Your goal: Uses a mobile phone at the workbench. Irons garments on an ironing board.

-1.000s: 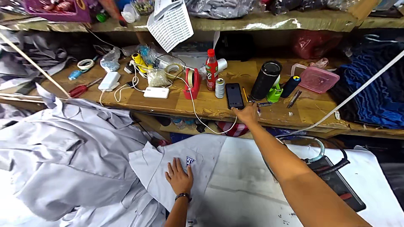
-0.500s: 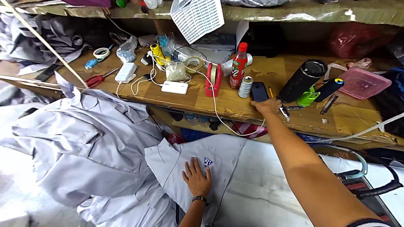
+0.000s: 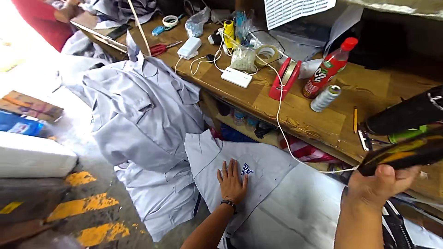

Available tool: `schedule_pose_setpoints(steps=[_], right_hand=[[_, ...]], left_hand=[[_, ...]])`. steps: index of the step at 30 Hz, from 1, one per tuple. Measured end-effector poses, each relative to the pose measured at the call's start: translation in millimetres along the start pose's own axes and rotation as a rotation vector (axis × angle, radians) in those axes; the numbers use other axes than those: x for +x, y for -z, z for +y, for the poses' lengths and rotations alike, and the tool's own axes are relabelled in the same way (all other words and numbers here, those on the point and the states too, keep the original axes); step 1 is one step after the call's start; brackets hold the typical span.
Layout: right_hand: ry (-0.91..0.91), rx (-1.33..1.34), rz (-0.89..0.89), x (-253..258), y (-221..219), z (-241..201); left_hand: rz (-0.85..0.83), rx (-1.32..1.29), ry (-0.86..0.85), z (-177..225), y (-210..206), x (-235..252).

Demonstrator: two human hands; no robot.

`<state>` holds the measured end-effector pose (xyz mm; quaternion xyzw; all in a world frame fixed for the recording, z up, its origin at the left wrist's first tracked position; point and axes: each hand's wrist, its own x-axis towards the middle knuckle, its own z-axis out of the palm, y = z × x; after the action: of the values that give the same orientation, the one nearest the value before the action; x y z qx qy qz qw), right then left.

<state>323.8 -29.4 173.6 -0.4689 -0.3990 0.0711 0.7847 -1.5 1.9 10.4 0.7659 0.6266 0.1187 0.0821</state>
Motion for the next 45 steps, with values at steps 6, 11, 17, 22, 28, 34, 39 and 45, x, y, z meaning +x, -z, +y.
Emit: schedule_pose_setpoints(steps=[6,11,17,22,28,34,39,45], right_hand=[[0.378,-0.236,0.003,0,-7,-17],[-0.008,-0.493,0.042,26,-13,8],[-0.633,-0.840,0.178,72,-26,55],[-0.832,-1.122,0.108,96,-37,98],[-0.847,-1.326,0.042,101,-50,131],[-0.760,-1.251,-0.077,87,-40,103],[-0.434,-1.275,-0.271,32,53,23],[-0.874,-1.499,-0.503,-27,193,-59]], left_hand=[[-0.002,-0.002,-0.004,0,-1,1],[0.024,0.013,-0.022,-2,-5,2],[0.040,0.015,-0.023,-3,-7,3],[0.056,0.011,-0.027,-3,-6,3],[0.058,0.022,-0.029,-4,-4,4],[0.067,0.023,-0.023,-5,-8,1],[0.050,0.027,-0.028,-6,-8,1],[0.008,0.023,-0.054,-7,-5,-2]])
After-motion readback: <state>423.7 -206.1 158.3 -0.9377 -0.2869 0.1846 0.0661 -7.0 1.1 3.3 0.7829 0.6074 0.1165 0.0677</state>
